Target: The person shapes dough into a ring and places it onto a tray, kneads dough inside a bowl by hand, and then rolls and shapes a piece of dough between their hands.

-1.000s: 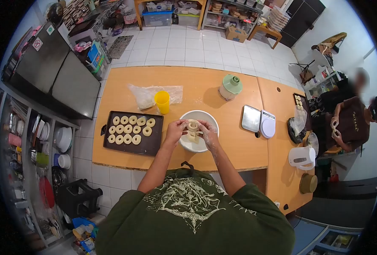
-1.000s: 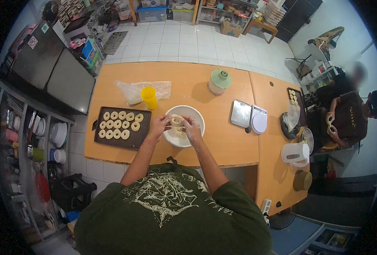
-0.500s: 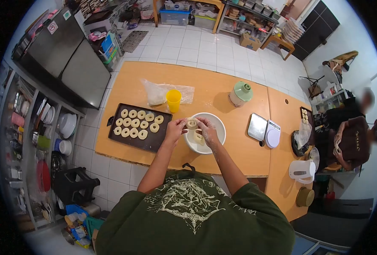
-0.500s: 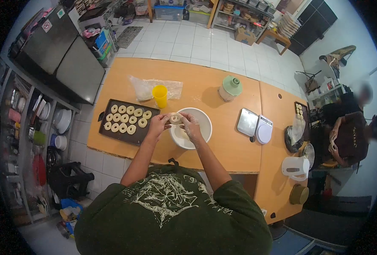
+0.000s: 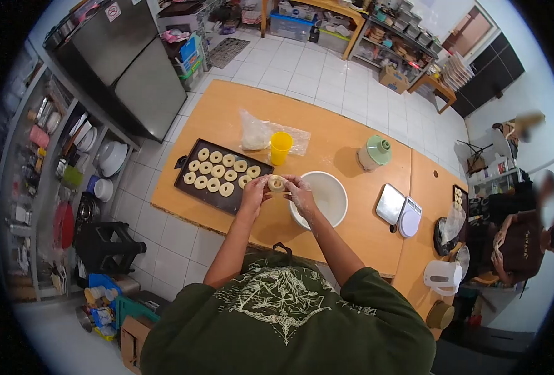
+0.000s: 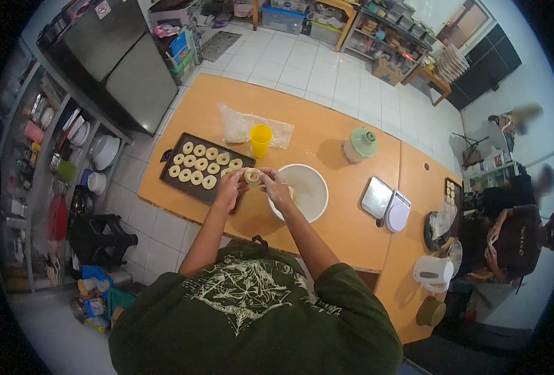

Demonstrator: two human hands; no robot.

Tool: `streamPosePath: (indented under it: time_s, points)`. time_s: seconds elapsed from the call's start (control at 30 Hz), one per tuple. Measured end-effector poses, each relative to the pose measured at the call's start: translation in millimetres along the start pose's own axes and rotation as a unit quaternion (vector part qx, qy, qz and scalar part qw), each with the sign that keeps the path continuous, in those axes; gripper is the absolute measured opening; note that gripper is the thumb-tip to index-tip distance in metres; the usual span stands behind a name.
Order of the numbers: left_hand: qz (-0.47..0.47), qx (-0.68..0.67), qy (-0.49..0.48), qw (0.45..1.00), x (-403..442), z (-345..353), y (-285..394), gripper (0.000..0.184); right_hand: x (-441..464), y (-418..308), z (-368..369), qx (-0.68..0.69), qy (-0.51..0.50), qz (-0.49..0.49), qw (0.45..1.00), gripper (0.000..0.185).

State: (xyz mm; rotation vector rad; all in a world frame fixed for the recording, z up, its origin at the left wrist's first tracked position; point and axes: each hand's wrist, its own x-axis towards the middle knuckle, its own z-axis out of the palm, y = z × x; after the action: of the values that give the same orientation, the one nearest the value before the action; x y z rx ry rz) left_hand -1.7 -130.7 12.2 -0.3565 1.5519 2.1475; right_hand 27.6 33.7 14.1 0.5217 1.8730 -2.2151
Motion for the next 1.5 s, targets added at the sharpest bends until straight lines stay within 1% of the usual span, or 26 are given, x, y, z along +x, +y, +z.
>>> streamPosePath:
  time_s: [0.1, 0.17, 0.23, 0.3, 0.43, 0.5, 0.57, 0.63, 0.7, 0.77, 0.83, 0.9, 0.97, 1.07, 1.13, 1.17, 1.23, 1.3, 1.37, 1.43, 1.5]
  points:
    - [0.008, -0.021, 0.015, 1.0, -3.2, -19.3, -3.3, 0.028, 6.0, 2.1, 17.2, -0.01, -0.032, 0.002, 0.999, 0.022]
    - [-0.001, -0.006, 0.045, 0.999, -7.9, -26.3, 3.0, 0.027, 11.9, 2.0, 28.7, -0.023, -0.038, -0.005, 0.999, 0.021]
    - [-0.001, -0.024, 0.047, 0.999, -5.4, -37.0, 0.4, 0.026, 18.6, 6.6, 38.0, -0.018, -0.053, -0.004, 0.998, 0.021]
    - [0.0, -0.045, 0.078, 0.996, -2.8, -46.5, -1.5, 0.024, 26.4, 13.5, 45.8, -0.012, -0.068, -0.003, 0.998, 0.02]
    - [0.007, -0.034, 0.079, 0.996, 2.0, -63.9, -3.8, 0.026, 45.6, 30.5, 56.8, -0.055, -0.086, 0.002, 0.995, 0.02]
    - [-0.022, -0.003, 0.117, 0.993, 6.7, -70.7, -5.8, 0.026, 51.5, 37.3, 62.9, -0.078, -0.094, 0.006, 0.992, 0.02]
    - [-0.026, -0.007, 0.126, 0.992, 8.3, -76.0, -10.1, 0.027, 55.1, 39.8, 70.1, -0.117, -0.084, 0.015, 0.989, 0.021]
    - [-0.028, -0.011, 0.136, 0.99, 10.2, -80.8, -12.4, 0.028, 60.5, 47.4, 76.5, -0.126, -0.087, 0.026, 0.988, 0.021]
    - [-0.04, 0.007, 0.166, 0.985, 11.1, -85.0, -17.6, 0.029, 67.4, 60.4, 81.2, -0.134, -0.09, 0.037, 0.986, 0.021]
    - [-0.053, -0.004, 0.173, 0.983, 16.3, -93.3, -27.8, 0.03, 76.0, 79.7, 85.4, -0.125, -0.078, 0.006, 0.989, 0.02]
    - [-0.067, -0.017, 0.183, 0.981, 23.3, -103.1, -40.5, 0.03, 78.1, 86.5, 89.6, -0.126, -0.081, 0.024, 0.988, 0.02]
    - [-0.08, -0.017, 0.2, 0.976, 29.5, -109.8, -51.4, 0.027, 80.2, 92.6, 89.1, -0.17, -0.11, 0.062, 0.977, 0.023]
    - [-0.081, -0.017, 0.206, 0.975, 29.7, -112.0, -53.6, 0.027, 90.2, 110.8, 90.0, -0.172, -0.115, 0.07, 0.976, 0.023]
    - [-0.102, -0.028, 0.202, 0.974, 43.8, -122.4, -68.3, 0.026, 94.6, 119.3, 94.8, -0.176, -0.109, 0.077, 0.975, 0.022]
    - [-0.104, -0.001, 0.219, 0.97, 46.4, -123.6, -71.8, 0.027, 98.2, 125.0, 97.7, -0.18, -0.105, 0.078, 0.975, 0.022]
    - [-0.104, -0.004, 0.223, 0.969, 48.7, -124.4, -73.4, 0.027, 100.2, 127.9, 97.8, -0.178, -0.102, 0.065, 0.976, 0.022]
    - [-0.126, 0.034, 0.236, 0.963, 53.7, -126.5, -76.2, 0.025, 105.4, 136.6, 97.5, -0.179, -0.105, 0.054, 0.977, 0.021]
    - [-0.134, 0.036, 0.238, 0.961, 55.5, -126.6, -76.4, 0.026, 112.2, 144.6, 94.3, -0.215, -0.106, 0.047, 0.97, 0.019]
    - [-0.137, 0.042, 0.243, 0.959, 52.2, -124.4, -72.0, 0.028, 130.8, 170.7, 89.8, -0.218, -0.105, 0.036, 0.97, 0.019]
    - [-0.135, 0.055, 0.242, 0.959, 54.2, -128.4, -75.6, 0.031, 129.6, 174.0, 90.5, -0.219, -0.103, 0.028, 0.97, 0.018]
    - [-0.13, 0.069, 0.24, 0.96, 53.8, -130.0, -78.1, 0.033, 131.4, 176.7, 90.7, -0.268, -0.1, -0.029, 0.958, 0.018]
